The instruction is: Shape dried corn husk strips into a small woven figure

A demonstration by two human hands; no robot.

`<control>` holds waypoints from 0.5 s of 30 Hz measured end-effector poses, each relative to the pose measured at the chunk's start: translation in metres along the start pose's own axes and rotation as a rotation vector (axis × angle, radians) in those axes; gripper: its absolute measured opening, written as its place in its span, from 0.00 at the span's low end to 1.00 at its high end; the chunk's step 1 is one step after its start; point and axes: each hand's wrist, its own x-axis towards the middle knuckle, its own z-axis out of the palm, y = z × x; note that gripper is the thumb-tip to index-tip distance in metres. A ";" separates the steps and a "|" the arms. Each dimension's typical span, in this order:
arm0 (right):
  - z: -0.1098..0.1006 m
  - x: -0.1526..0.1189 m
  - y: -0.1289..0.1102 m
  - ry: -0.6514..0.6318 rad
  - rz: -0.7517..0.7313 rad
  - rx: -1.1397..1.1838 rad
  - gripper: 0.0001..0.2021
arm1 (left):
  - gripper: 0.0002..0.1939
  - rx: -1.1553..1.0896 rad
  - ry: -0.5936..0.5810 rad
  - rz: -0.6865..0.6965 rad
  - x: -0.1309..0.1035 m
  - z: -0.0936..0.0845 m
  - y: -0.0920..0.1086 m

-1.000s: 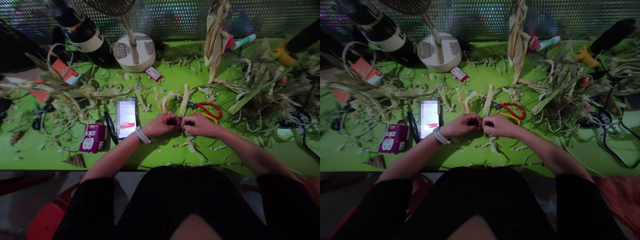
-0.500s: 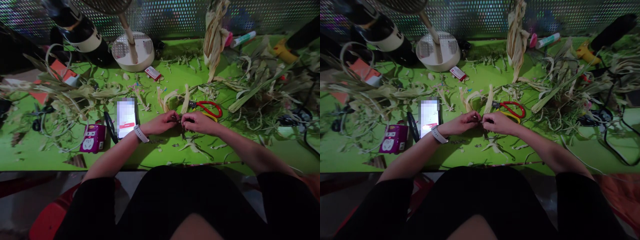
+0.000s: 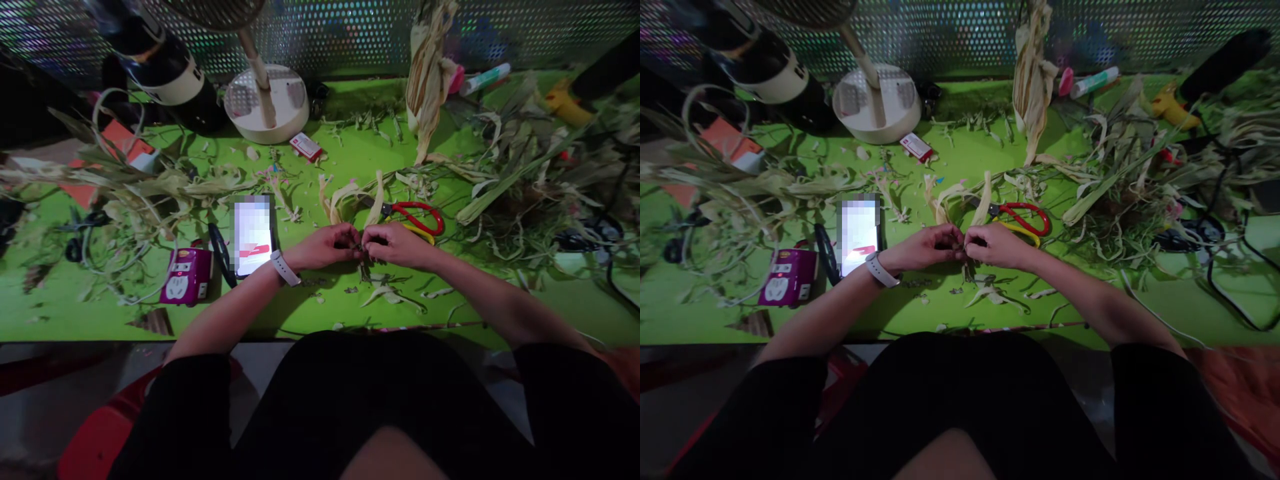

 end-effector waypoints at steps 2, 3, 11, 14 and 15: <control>0.000 0.000 0.000 0.019 -0.003 -0.043 0.05 | 0.14 -0.008 -0.017 0.000 0.001 -0.002 -0.001; 0.000 0.000 0.000 0.026 -0.004 -0.056 0.05 | 0.13 -0.011 -0.024 0.004 0.001 -0.002 -0.001; 0.001 0.001 0.001 0.023 0.003 -0.062 0.04 | 0.08 0.107 -0.078 0.094 0.002 -0.008 0.004; 0.002 0.001 0.001 0.010 0.010 -0.061 0.05 | 0.10 0.138 -0.072 0.083 0.001 -0.008 0.006; 0.002 0.002 0.001 0.009 0.010 -0.062 0.05 | 0.10 0.129 -0.080 0.071 0.000 -0.008 0.007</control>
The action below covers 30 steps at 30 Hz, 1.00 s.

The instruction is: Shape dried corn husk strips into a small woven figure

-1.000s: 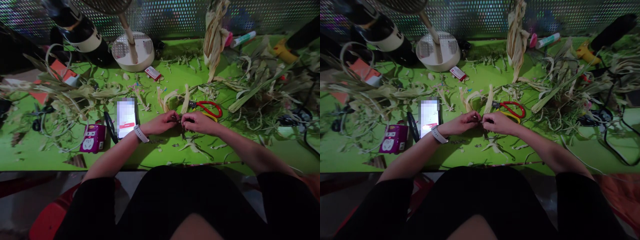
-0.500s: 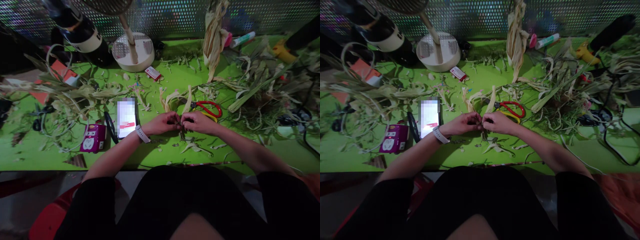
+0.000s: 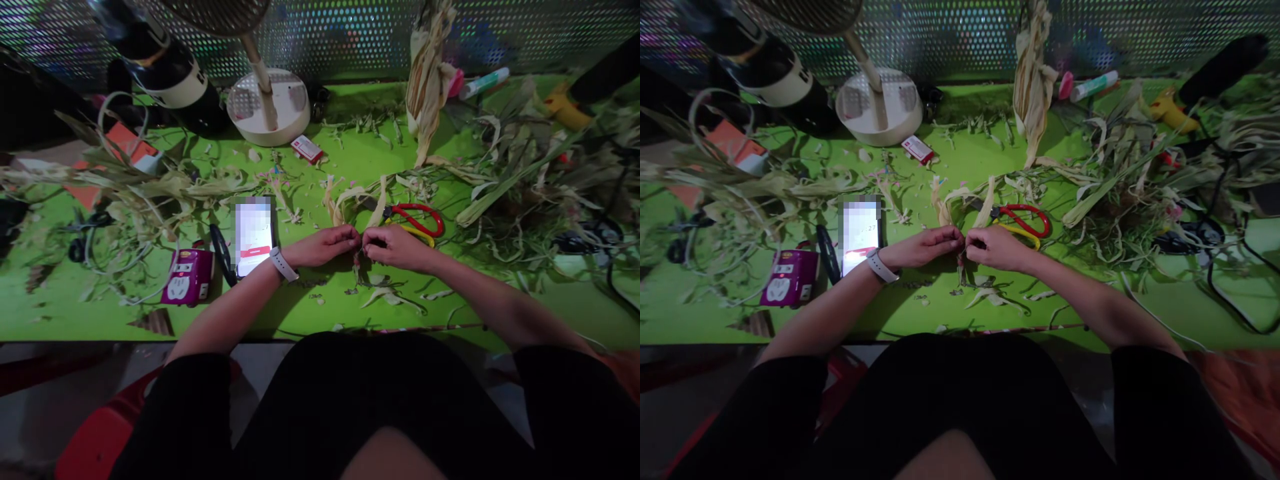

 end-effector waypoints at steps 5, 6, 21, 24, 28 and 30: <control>0.000 0.000 0.000 0.014 -0.008 0.006 0.05 | 0.19 -0.062 -0.013 -0.034 -0.002 0.003 0.000; 0.000 0.000 0.000 0.014 -0.008 0.004 0.05 | 0.19 -0.059 0.005 -0.033 -0.001 0.004 -0.002; -0.001 -0.002 0.001 0.013 -0.071 0.035 0.05 | 0.12 -0.359 0.045 -0.173 0.002 -0.006 -0.002; -0.001 -0.003 0.003 -0.028 -0.160 0.002 0.05 | 0.11 -0.368 0.096 -0.191 0.001 -0.007 -0.003; -0.001 -0.006 0.005 -0.049 -0.298 -0.065 0.05 | 0.11 -0.322 0.108 -0.181 0.001 -0.006 -0.005; -0.002 -0.007 0.005 0.075 -0.384 -0.061 0.04 | 0.11 -0.254 0.108 -0.137 0.000 -0.004 -0.006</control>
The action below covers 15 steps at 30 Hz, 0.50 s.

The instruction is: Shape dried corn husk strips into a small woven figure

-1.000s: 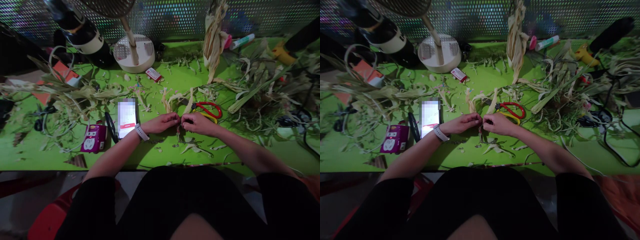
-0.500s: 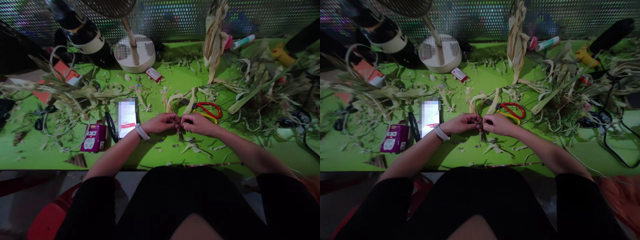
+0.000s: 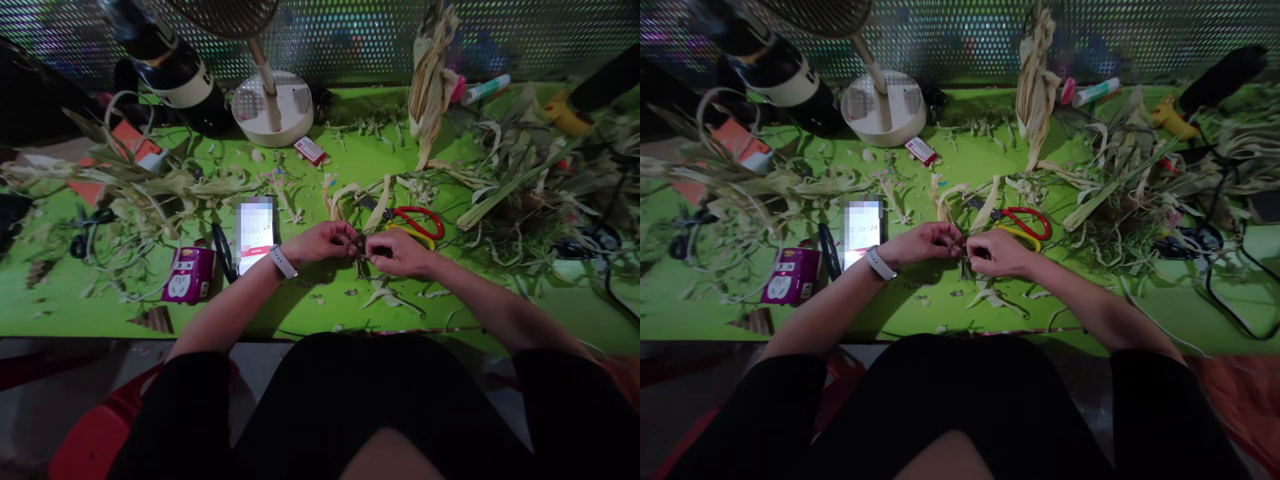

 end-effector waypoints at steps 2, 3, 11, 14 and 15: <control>-0.001 0.001 0.001 0.229 -0.060 -0.051 0.05 | 0.11 0.099 -0.013 0.061 -0.001 0.003 -0.001; 0.000 0.002 0.002 0.319 -0.063 -0.077 0.07 | 0.11 0.160 -0.021 0.095 -0.002 0.004 -0.001; 0.015 0.011 0.020 0.206 0.142 -0.011 0.11 | 0.09 0.536 0.097 0.264 -0.014 0.011 0.009; 0.016 0.010 0.021 0.195 0.132 0.015 0.12 | 0.06 0.656 0.181 0.257 -0.021 0.015 0.017; 0.016 0.010 0.021 0.193 0.122 0.017 0.12 | 0.05 0.701 0.209 0.260 -0.023 0.018 0.019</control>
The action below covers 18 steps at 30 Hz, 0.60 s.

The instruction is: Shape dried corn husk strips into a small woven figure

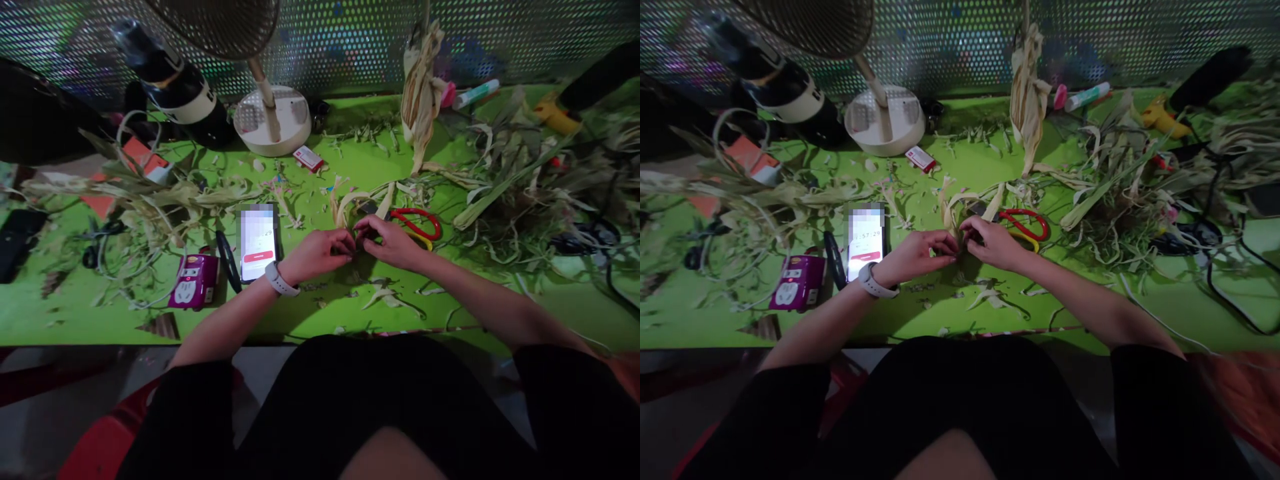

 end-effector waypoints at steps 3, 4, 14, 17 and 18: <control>0.001 0.000 0.001 0.017 -0.041 -0.009 0.11 | 0.04 0.241 0.130 0.026 -0.006 0.006 0.009; 0.001 0.000 0.001 0.020 -0.057 -0.019 0.10 | 0.05 0.368 0.189 0.043 -0.008 0.009 0.011; 0.004 0.001 0.002 0.000 -0.138 -0.122 0.09 | 0.11 0.891 0.591 0.428 -0.012 0.032 -0.020; 0.005 0.001 0.001 0.011 -0.052 -0.074 0.13 | 0.12 0.841 0.625 0.502 -0.009 0.031 -0.029; 0.006 0.001 0.002 0.014 -0.057 -0.074 0.14 | 0.11 0.829 0.626 0.506 -0.008 0.031 -0.030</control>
